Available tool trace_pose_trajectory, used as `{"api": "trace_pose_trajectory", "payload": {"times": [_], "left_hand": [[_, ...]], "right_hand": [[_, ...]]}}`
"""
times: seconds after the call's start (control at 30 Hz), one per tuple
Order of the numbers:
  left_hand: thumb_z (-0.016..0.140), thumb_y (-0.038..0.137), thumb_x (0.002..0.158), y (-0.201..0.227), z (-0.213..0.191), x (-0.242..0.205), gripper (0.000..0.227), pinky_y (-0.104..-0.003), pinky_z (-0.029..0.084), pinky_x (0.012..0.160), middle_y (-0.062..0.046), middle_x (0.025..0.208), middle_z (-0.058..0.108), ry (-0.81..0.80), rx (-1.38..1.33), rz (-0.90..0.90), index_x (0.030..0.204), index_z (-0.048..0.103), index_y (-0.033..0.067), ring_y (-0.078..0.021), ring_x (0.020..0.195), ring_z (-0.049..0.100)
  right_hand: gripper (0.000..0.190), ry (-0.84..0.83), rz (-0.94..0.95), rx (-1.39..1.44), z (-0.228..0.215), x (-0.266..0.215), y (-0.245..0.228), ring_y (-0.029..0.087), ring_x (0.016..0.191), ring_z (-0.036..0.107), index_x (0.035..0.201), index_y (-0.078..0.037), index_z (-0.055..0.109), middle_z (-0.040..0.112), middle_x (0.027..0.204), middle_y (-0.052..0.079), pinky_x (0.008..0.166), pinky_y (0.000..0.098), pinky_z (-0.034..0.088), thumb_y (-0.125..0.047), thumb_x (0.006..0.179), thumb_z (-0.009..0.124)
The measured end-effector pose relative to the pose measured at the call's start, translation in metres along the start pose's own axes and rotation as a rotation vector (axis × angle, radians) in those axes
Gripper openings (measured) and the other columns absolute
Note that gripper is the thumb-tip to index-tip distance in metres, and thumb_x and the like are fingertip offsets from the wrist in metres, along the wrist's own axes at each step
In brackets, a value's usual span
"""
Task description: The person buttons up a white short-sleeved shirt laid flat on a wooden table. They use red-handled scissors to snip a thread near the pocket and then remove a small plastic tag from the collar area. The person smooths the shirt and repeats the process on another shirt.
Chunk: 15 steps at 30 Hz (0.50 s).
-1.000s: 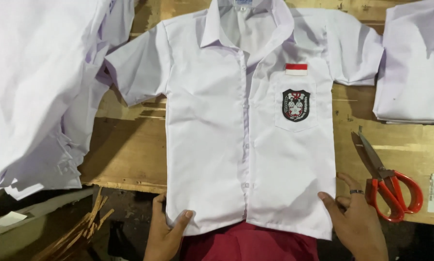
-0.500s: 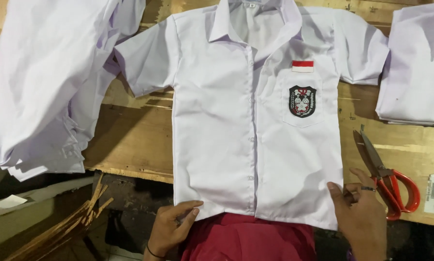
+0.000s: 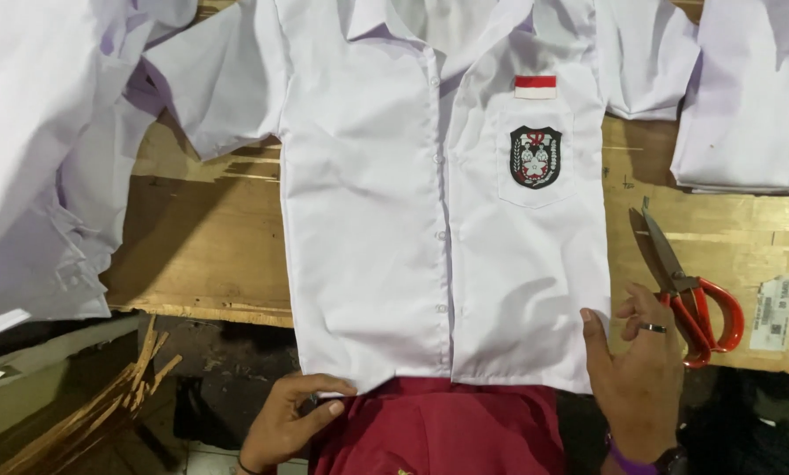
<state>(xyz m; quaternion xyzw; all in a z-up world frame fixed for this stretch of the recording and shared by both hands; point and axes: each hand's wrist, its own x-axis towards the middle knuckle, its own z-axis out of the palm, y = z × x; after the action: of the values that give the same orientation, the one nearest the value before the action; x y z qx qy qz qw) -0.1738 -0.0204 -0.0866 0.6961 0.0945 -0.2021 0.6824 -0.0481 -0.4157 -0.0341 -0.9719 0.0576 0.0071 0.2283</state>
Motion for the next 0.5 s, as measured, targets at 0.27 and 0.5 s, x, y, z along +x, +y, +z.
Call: {"api": "trace_pose_trajectory", "payload": {"times": [0.27, 0.5], "left_hand": [[0.075, 0.032, 0.082, 0.107, -0.051, -0.005, 0.041, -0.040, 0.068, 0.087, -0.002, 0.143, 0.064, 0.156, 0.702, -0.301, 0.122, 0.079, 0.0267, -0.0147, 0.138, 0.054], [0.067, 0.010, 0.102, 0.200, -0.053, 0.126, 0.038, -0.047, 0.053, 0.105, -0.017, 0.133, 0.069, 0.163, 0.978, 0.675, 0.139, 0.062, 0.0040, -0.0328, 0.125, 0.065]], "right_hand": [[0.033, -0.225, -0.490, 0.131, 0.016, 0.014, -0.041, 0.023, 0.095, 0.066, 0.122, -0.006, 0.067, 0.069, 0.108, 0.011, 0.085, 0.0378, 0.055, -0.026, 0.095, 0.067], [0.034, -0.262, -0.396, 0.074, -0.016, 0.150, -0.085, 0.026, 0.085, 0.071, 0.131, 0.000, 0.062, 0.071, 0.120, 0.013, 0.067, 0.0464, 0.055, -0.024, 0.106, 0.057]]}}
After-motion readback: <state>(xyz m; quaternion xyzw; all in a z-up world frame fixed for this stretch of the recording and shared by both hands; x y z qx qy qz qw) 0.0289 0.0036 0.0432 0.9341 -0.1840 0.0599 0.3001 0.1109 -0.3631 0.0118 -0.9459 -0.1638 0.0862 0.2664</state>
